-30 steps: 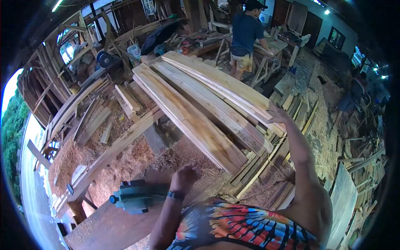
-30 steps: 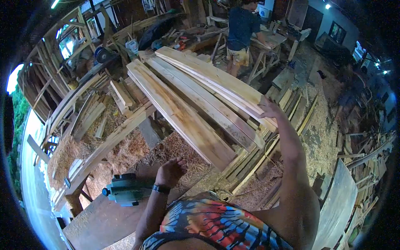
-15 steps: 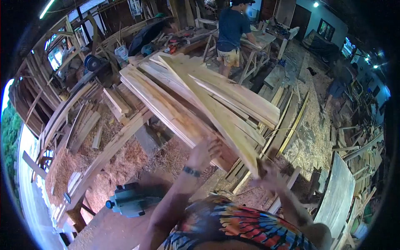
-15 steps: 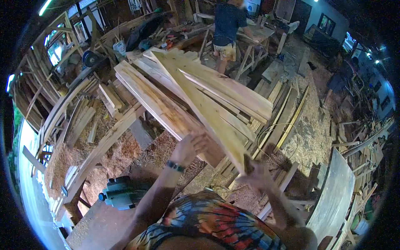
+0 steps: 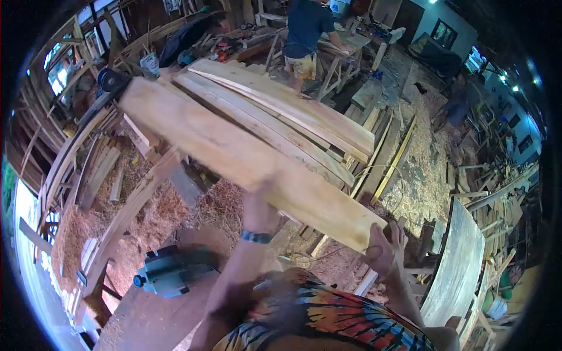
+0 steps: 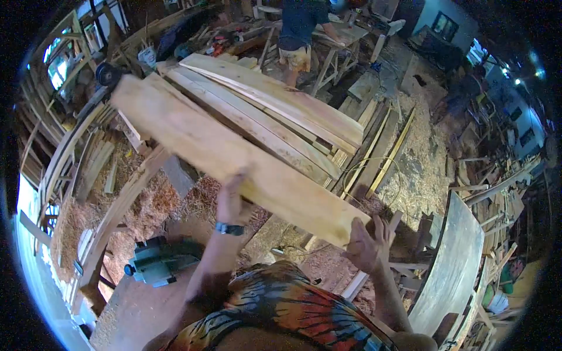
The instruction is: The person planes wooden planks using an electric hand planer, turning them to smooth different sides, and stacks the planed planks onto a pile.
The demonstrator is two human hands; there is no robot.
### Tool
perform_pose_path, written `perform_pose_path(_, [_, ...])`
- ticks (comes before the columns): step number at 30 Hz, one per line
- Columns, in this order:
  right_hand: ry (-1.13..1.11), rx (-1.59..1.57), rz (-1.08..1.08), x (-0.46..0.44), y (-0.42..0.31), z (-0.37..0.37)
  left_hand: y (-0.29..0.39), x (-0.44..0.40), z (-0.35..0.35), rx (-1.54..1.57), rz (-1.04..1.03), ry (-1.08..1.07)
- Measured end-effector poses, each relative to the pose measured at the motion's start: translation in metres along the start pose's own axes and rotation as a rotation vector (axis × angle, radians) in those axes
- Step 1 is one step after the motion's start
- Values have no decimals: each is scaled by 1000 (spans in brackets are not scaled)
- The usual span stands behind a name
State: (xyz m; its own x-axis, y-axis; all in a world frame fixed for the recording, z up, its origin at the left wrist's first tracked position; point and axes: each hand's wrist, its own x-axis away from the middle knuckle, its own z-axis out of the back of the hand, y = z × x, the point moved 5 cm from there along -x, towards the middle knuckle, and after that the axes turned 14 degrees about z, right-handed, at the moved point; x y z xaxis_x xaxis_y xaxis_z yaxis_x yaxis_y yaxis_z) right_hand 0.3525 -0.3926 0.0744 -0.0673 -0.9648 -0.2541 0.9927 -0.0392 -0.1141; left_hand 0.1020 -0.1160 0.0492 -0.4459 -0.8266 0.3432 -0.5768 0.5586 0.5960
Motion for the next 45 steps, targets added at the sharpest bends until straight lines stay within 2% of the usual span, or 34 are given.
perform_pose_path(2, [8, -35, 150, -34, -3, 1, 44, 40, 1, 72, -114, 65])
perform_pose_path(3, [-87, -8, 140, -54, -15, 9, 64, 59, 3, 121, -156, 52])
perform_pose_path(6, [141, -190, 548, -106, -40, 5, 115, 120, 40, 291, -360, 103])
perform_pose_path(8, [-66, -161, 602, -126, -70, -11, 137, 172, 86, 430, -539, 199])
perform_pose_path(9, [-109, -150, 693, -134, -93, -15, 141, 201, 116, 420, -646, 434])
perform_pose_path(10, [-144, -130, 778, -141, -115, -21, 142, 226, 145, 487, -703, 540])
perform_pose_path(12, [-170, -192, 1010, -148, -154, -38, 128, 274, 196, 599, -731, 300])
perform_pose_path(14, [-181, -265, 1195, -150, -195, -49, 121, 326, 210, 641, -678, 560])
perform_pose_path(16, [-185, -369, 1347, -143, -240, -56, 92, 365, 262, 624, -711, 687])
perform_pose_path(18, [-224, -383, 1448, -133, -284, -61, 67, 398, 300, 673, -712, 768])
perform_pose_path(19, [-254, -376, 1487, -122, -306, -60, 54, 415, 325, 736, -779, 785])
perform_pose_path(21, [-289, -318, 1557, -104, -343, -70, 14, 440, 414, 527, -857, 940])
perform_pose_path(23, [-365, -347, 1578, -83, -382, -82, 25, 480, 398, 781, -856, 962])
perform_pose_path(27, [-389, -341, 1623, -33, -455, -113, -2, 518, 500, 873, -835, 1040])
perform_pose_path(30, [-425, -351, 1642, -12, -506, -126, 1, 543, 544, 775, -884, 1071])
perform_pose_path(33, [-442, -352, 1669, 1, -548, -156, 8, 562, 532, 629, -548, 1182])
perform_pose_path(36, [-441, -391, 1678, 11, -584, -187, 14, 568, 496, 230, -34, 1394])
perform_pose_path(37, [-435, -399, 1678, 16, -595, -195, -5, 556, 511, 165, 38, 1445])
perform_pose_path(38, [-432, -401, 1679, 22, -604, -202, 10, 560, 483, 22, 112, 1466])
perform_pose_path(40, [-449, -397, 1678, 29, -613, -211, -13, 541, 488, -106, -36, 1656])
perform_pose_path(43, [-447, -398, 1688, 29, -617, -230, -28, 521, 472, -36, 60, 1695])
perform_pose_path(45, [-417, -406, 1698, 28, -621, -227, -68, 481, 512, -43, -111, 1773])
